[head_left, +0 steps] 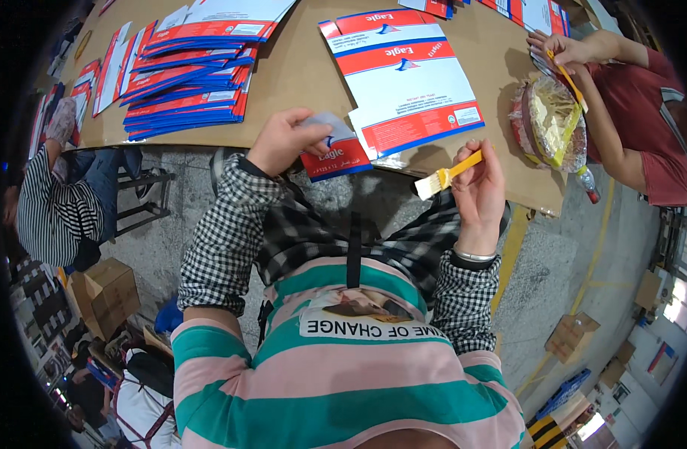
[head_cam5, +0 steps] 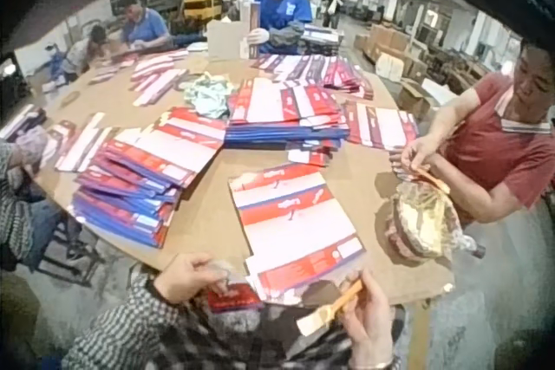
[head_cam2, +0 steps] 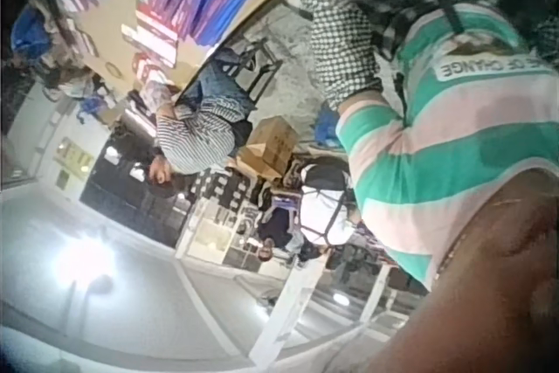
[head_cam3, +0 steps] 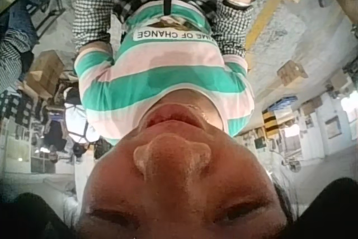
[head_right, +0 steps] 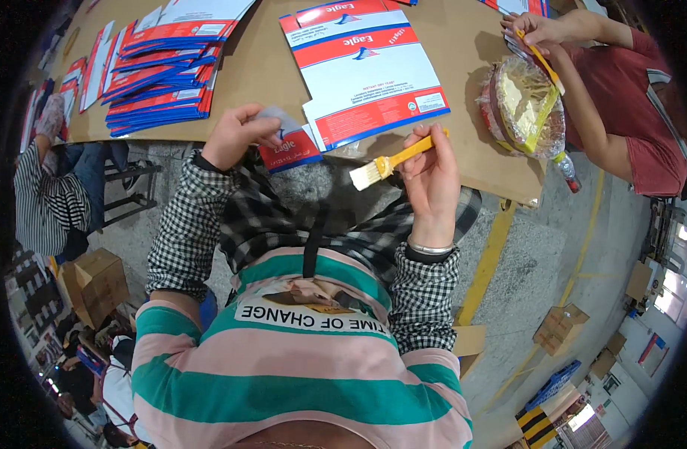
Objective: The person sits at a table in a workshop and uses a yellow brush to apply a white adhesive from a foil-wrapped container onto the edges of flat, printed paper sheets. They repeatedly dip the brush, apply the glue, and fold the paper flaps to seal them.
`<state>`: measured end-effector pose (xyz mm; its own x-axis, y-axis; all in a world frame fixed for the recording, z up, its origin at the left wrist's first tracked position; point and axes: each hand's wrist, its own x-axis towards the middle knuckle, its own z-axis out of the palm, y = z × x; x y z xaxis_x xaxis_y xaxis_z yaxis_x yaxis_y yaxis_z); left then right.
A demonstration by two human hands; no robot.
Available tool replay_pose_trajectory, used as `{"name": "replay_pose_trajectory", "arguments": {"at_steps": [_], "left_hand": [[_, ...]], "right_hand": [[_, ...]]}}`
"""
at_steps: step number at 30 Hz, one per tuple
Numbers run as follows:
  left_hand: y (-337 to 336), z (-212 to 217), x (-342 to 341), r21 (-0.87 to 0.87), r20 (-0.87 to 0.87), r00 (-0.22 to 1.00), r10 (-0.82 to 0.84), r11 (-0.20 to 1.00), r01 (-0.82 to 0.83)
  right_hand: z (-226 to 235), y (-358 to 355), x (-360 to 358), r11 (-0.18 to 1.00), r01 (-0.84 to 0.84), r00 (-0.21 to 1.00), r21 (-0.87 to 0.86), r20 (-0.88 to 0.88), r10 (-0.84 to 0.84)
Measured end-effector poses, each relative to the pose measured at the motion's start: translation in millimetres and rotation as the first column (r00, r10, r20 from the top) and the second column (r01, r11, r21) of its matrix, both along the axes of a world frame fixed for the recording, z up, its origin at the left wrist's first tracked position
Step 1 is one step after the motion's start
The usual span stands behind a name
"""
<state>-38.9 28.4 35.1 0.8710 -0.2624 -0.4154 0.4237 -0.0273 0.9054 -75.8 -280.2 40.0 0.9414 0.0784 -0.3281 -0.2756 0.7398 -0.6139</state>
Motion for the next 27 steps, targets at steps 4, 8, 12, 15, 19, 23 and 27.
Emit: {"name": "replay_pose_trajectory", "arguments": {"at_steps": [4, 8, 12, 15, 19, 23, 27], "left_hand": [[12.4, 0.3, -3.6, -0.048, -0.052, 0.998, 0.035, 0.998, -0.038], [18.2, 5.2, -3.7, -0.186, -0.087, 0.990, 0.113, 0.974, -0.128], [24.4, 1.0, -4.6, -0.249, -0.084, 0.989, 0.119, 0.959, -0.136], [26.6, 3.1, -8.3, -0.277, -0.097, 0.988, 0.117, 0.951, -0.140], [27.0, 8.3, -11.2, -0.250, -0.101, 0.992, 0.080, 0.963, -0.103], [32.8, 10.9, -19.9, -0.220, -0.084, 0.993, 0.077, 0.971, -0.094], [41.6, 6.6, -23.0, -0.275, -0.081, 0.991, 0.106, 0.953, -0.124]], "right_hand": [[2.9, -3.0, -9.3, 0.997, -0.053, 0.998, 0.049, 0.022, 0.052], [-4.9, 8.5, -19.8, 0.992, -0.122, 0.993, 0.045, -0.003, 0.122], [-15.6, 22.6, -28.7, 0.940, -0.340, 0.940, 0.021, -0.009, 0.340], [-13.7, 37.4, -29.9, 0.898, -0.439, 0.898, 0.021, -0.015, 0.439], [-3.9, 46.2, -20.2, 0.884, -0.465, 0.886, 0.052, 0.031, 0.464], [7.4, 49.6, -13.7, 0.883, -0.464, 0.885, 0.072, 0.077, 0.459], [8.1, 46.4, -16.9, 0.878, -0.462, 0.885, 0.124, 0.128, 0.447]]}}
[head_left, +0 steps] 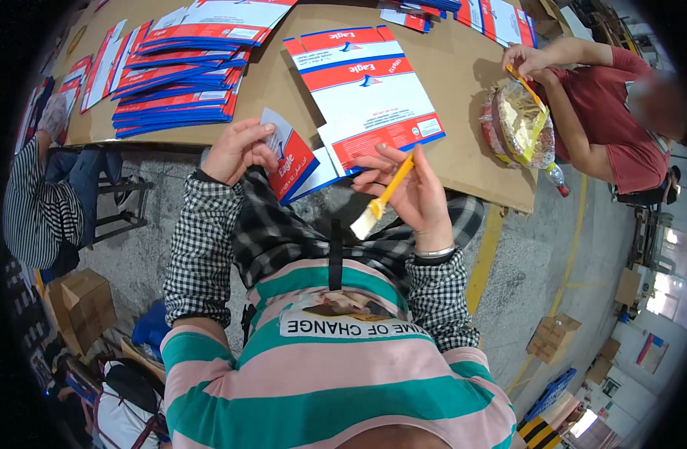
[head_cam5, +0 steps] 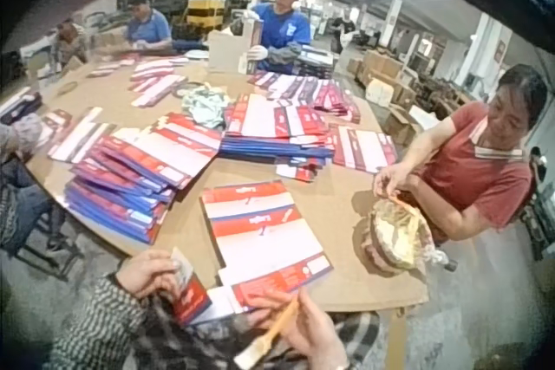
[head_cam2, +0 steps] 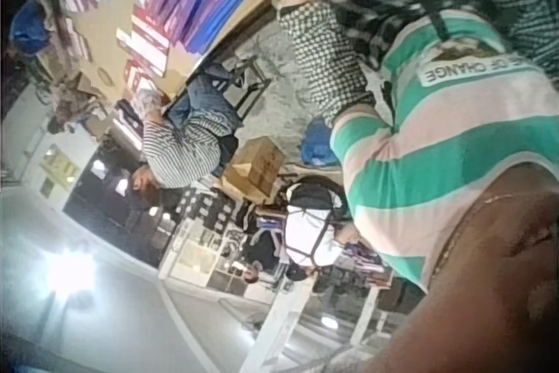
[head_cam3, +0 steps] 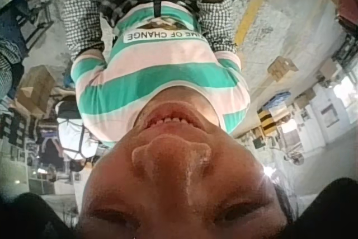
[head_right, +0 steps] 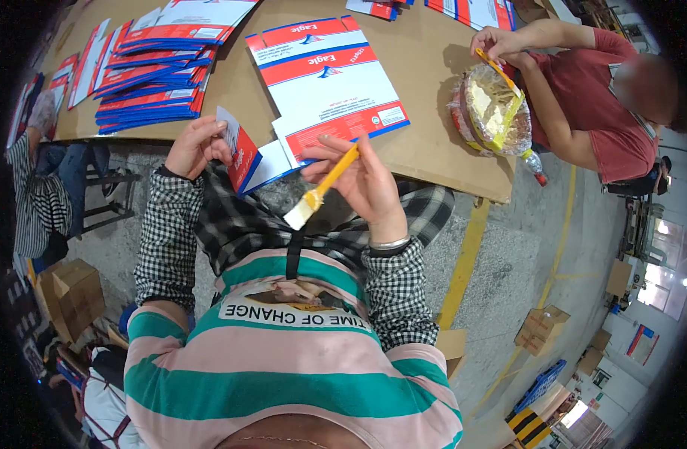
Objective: The person sits at a table in a workshop and uses a yellow brush to apply a white adhesive from a foil-wrapped container onto the edges of flat, printed paper sheets. They repeatedly dip the brush, apply the glue, and fold the paper flaps to seal them.
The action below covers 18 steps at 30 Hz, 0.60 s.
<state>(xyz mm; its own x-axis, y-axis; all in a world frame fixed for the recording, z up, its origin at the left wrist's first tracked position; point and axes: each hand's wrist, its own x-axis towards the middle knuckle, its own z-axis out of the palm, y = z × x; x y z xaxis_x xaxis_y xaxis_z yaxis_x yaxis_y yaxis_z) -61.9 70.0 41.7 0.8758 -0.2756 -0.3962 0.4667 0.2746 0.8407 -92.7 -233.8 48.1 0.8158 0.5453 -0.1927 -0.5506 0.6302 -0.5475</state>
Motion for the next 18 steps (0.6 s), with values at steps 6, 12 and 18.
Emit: {"name": "replay_pose_trajectory", "arguments": {"at_steps": [6, 12, 18], "left_hand": [[-2.7, -6.8, 4.7, -0.110, -0.021, 0.999, -0.035, 0.993, 0.032], [5.8, -19.6, -7.4, -0.094, -0.037, 0.999, -0.012, 0.996, 0.008], [2.6, -22.7, -5.1, -0.084, -0.019, 0.994, -0.106, 0.991, 0.104]], "right_hand": [[-17.9, -1.6, -10.8, 0.974, 0.187, 0.982, 0.126, -0.040, -0.183], [-21.2, 4.1, 4.8, 0.973, 0.154, 0.988, 0.175, -0.009, -0.155], [7.7, 3.5, 19.3, 0.967, 0.131, 0.979, 0.219, 0.127, -0.161]]}}
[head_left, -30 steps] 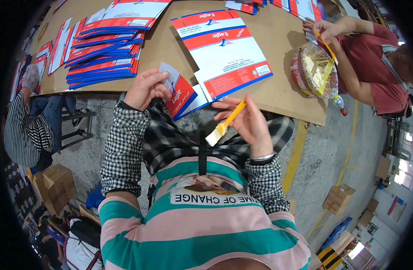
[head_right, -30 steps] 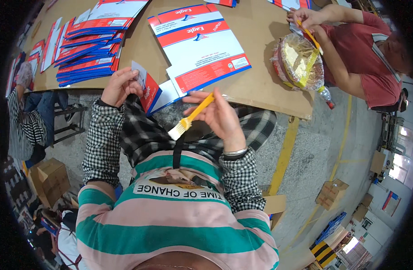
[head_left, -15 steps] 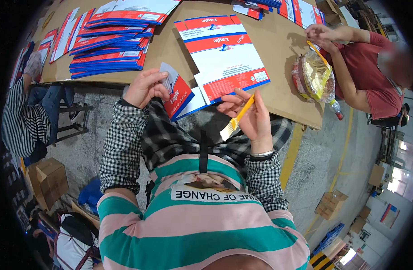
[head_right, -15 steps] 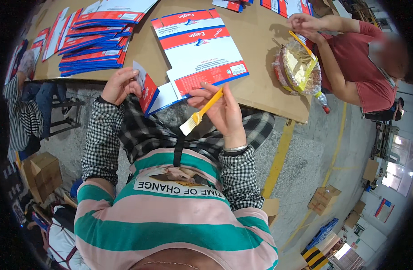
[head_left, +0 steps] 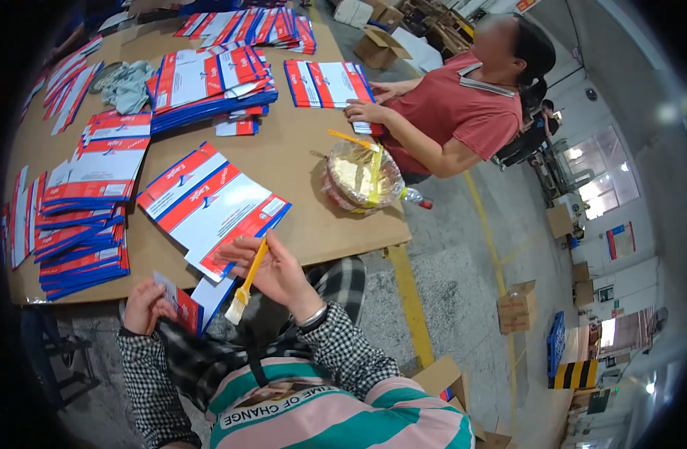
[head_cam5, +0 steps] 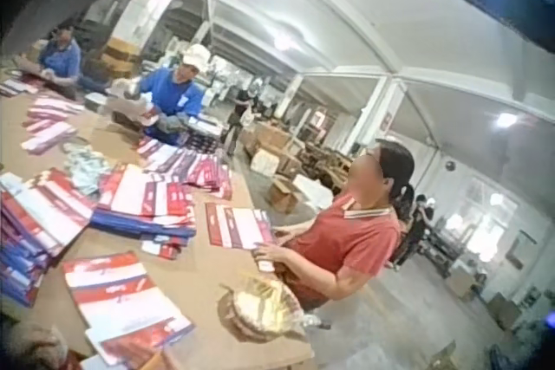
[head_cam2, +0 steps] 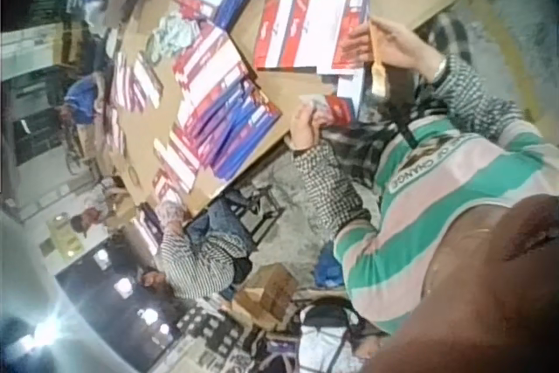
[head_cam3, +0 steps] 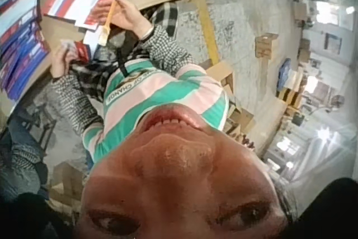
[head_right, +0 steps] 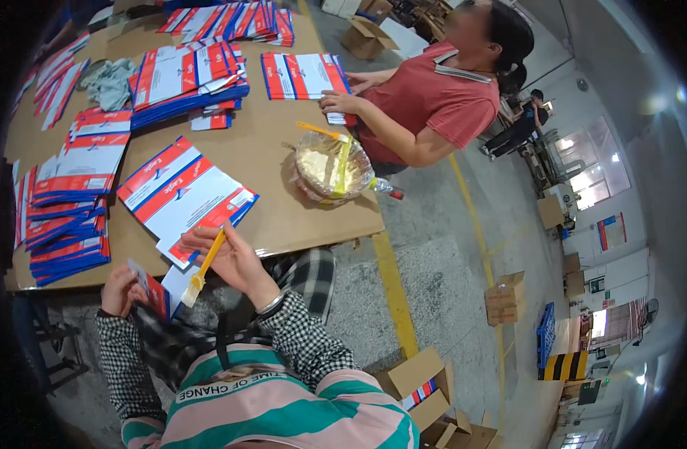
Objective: The person sits at a table in a workshop and uses a yellow brush to apply a white adhesive from a foil-wrapped container onto the edges of flat, printed paper sheets. They repeatedly dip the brush, apply the glue, and fold the paper flaps to seal them.
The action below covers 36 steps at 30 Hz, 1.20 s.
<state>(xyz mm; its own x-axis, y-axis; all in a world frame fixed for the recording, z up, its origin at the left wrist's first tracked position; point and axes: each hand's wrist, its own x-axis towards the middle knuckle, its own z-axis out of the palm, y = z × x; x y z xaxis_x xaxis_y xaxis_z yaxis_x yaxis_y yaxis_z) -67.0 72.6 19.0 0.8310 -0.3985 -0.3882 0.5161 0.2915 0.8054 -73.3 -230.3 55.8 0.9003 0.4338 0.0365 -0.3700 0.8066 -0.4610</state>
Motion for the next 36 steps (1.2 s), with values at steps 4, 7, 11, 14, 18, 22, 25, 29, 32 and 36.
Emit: {"name": "replay_pose_trajectory", "arguments": {"at_steps": [4, 7, 11, 14, 18, 22, 25, 29, 32, 36], "left_hand": [[-1.7, 6.8, -3.6, 0.026, -0.003, 0.998, -0.064, 0.998, 0.064], [2.3, 8.0, -6.4, 0.055, -0.018, 0.996, -0.092, 0.994, 0.093], [1.6, 8.5, -5.8, 0.094, -0.004, 0.994, -0.107, 0.990, 0.107], [7.9, 5.5, -2.1, 0.174, -0.016, 0.994, -0.105, 0.979, 0.106], [21.9, 8.7, 11.8, 0.257, -0.087, 0.988, -0.128, 0.955, 0.146], [31.0, 34.5, 35.4, 0.891, -0.017, 0.908, -0.419, 0.405, 0.204], [2.3, 44.7, 51.1, 0.931, 0.360, 0.792, -0.493, 0.248, -0.268], [-79.4, 26.3, 84.3, 0.835, 0.464, 0.819, -0.339, 0.478, -0.275], [-144.6, -19.5, 124.2, 0.916, 0.224, 0.846, -0.484, 0.400, -0.014], [-186.3, -61.2, 149.4, 0.906, 0.286, 0.746, -0.602, 0.423, -0.006]], "right_hand": [[15.0, -1.3, 10.4, 0.999, -0.035, 0.995, 0.038, 0.098, 0.031], [42.8, 8.2, 17.3, 0.998, -0.050, 0.988, 0.029, 0.146, 0.045], [41.8, 6.3, 26.7, 0.997, -0.052, 0.996, 0.065, 0.079, 0.047], [39.0, 2.5, 32.0, 0.997, 0.028, 0.998, 0.076, 0.052, -0.032], [52.3, -6.0, 30.2, 0.994, 0.075, 0.991, 0.073, 0.103, -0.083], [51.2, -8.6, 31.4, 0.989, 0.091, 0.988, 0.119, 0.110, -0.104], [57.8, -16.5, 26.7, 0.977, 0.158, 0.979, 0.145, 0.104, -0.174], [64.4, -15.9, 19.1, 0.956, 0.291, 0.955, 0.035, 0.053, -0.293], [46.7, -24.1, 19.7, 0.954, 0.297, 0.953, 0.038, 0.040, -0.299], [58.4, -17.8, 18.8, 0.967, 0.212, 0.972, 0.145, 0.075, -0.224]]}}
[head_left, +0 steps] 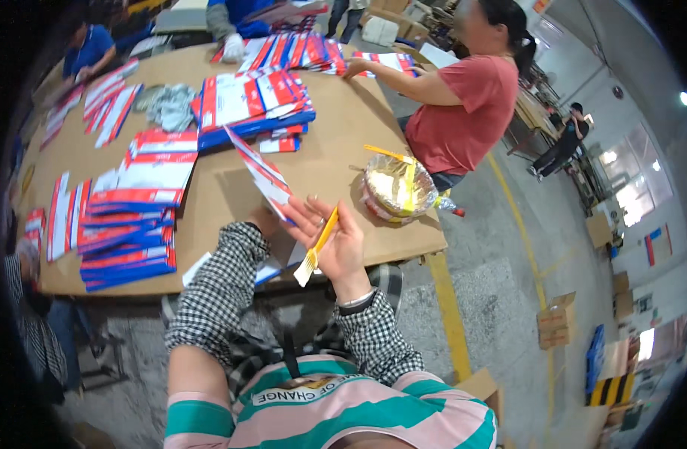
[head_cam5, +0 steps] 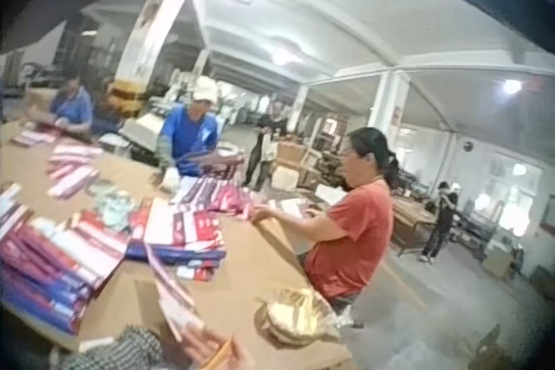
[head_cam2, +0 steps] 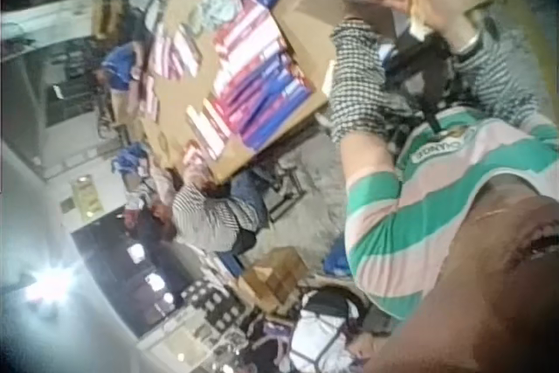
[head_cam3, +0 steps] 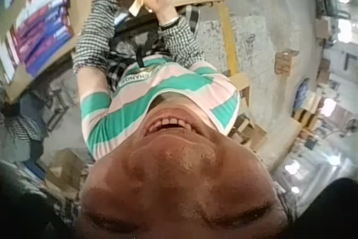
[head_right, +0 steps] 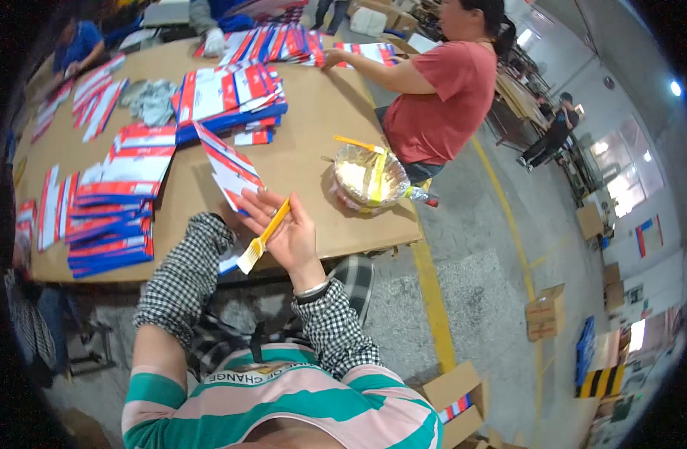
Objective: The person sits at a table in a workshop and uses a yellow brush to apply a white adhesive from a foil-wrapped container onto the edges of flat, printed paper sheets. They repeatedly dip the brush, apply the glue, and fold the paper flaps to seal them.
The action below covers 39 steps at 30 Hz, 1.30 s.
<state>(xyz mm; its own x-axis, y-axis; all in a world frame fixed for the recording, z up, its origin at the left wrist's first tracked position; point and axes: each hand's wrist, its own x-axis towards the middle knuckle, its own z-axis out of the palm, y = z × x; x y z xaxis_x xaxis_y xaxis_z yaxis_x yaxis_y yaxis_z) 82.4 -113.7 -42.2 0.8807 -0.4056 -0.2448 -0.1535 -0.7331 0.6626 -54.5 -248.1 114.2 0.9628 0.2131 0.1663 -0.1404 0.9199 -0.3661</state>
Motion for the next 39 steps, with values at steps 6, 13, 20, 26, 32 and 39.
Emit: {"name": "replay_pose_trajectory", "arguments": {"at_steps": [6, 13, 20, 26, 32, 39], "left_hand": [[-36.4, 35.3, -13.4, 0.061, -0.069, 0.997, -0.045, 0.997, 0.049], [-39.8, 62.9, -31.2, 0.121, -0.122, 0.992, -0.024, 0.992, 0.039], [-16.2, 142.8, -40.4, 0.321, 0.096, 0.984, 0.152, 0.931, -0.176], [-0.4, 144.4, -14.7, 0.375, 0.144, 0.955, 0.258, 0.879, -0.294], [-7.7, 124.4, 6.3, 0.377, 0.170, 0.961, 0.219, 0.886, -0.269], [0.5, 124.1, -6.1, 0.277, 0.117, 0.989, 0.090, 0.954, -0.119]], "right_hand": [[8.4, -10.0, -8.1, 1.000, 0.013, 1.000, 0.026, 0.023, -0.013], [9.0, -32.5, -14.9, 0.983, 0.161, 0.987, 0.092, -0.009, -0.161], [-12.4, -63.3, -9.1, 0.876, 0.406, 0.904, 0.260, 0.025, -0.427], [2.2, -65.5, -12.7, 0.845, 0.452, 0.868, 0.287, 0.077, -0.490], [34.7, -22.3, -15.7, 0.938, 0.233, 0.917, 0.258, 0.263, -0.300], [27.3, 25.8, 19.1, 0.988, 0.112, 0.973, 0.104, 0.188, -0.130]]}}
